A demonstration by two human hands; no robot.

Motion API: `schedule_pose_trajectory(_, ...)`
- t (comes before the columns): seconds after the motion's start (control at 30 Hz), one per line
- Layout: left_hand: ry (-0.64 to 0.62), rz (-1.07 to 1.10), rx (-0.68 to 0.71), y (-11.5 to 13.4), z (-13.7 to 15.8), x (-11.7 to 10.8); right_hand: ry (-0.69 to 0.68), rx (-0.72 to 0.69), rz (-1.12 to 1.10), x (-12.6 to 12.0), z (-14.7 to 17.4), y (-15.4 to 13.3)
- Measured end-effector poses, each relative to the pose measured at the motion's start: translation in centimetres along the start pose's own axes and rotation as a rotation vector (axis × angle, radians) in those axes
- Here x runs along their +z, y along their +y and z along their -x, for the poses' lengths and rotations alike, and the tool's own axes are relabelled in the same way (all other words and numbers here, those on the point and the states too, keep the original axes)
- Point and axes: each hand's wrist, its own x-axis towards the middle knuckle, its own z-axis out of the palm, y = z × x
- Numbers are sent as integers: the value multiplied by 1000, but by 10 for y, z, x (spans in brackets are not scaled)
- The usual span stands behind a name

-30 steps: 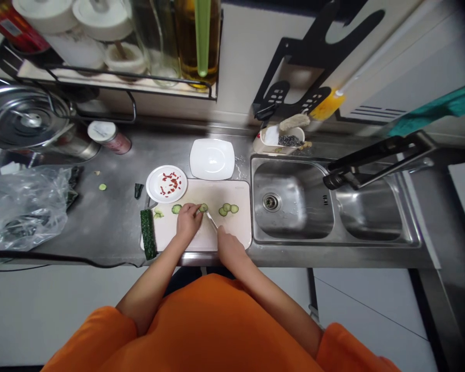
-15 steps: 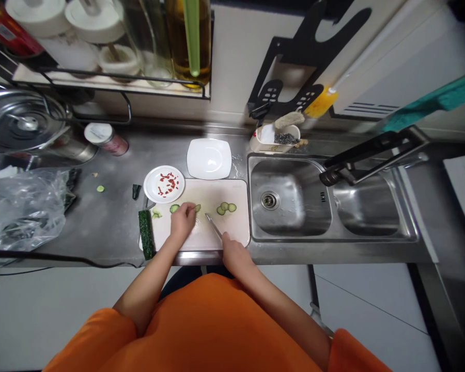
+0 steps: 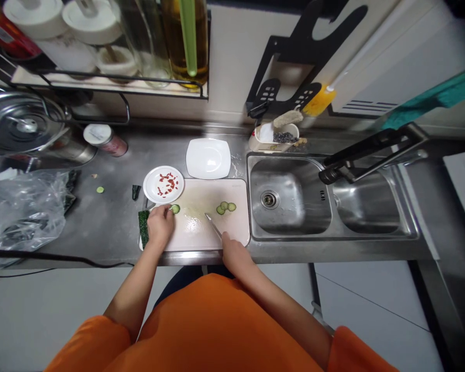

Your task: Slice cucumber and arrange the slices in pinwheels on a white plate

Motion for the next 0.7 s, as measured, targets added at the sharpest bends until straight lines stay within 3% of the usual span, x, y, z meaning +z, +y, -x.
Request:
schedule_pose_trajectory(0.1, 17, 7, 48, 5, -1, 1, 1, 1, -4, 0, 1, -1)
schedule_pose_trajectory(0.2, -46, 89, 111, 24, -4, 5, -4, 10, -9, 0, 2, -3)
schedule_pose_trajectory(0.33, -252, 186, 228, 70, -15, 26, 11, 17, -11, 1, 2, -5)
schedule_pose_trajectory(0.5, -509, 92, 366, 118, -28, 61, 15, 21, -24, 1, 3, -4)
schedule_pose_trajectory(0.7, -612, -6, 405, 128, -32, 78, 0, 18, -45, 1, 2, -2)
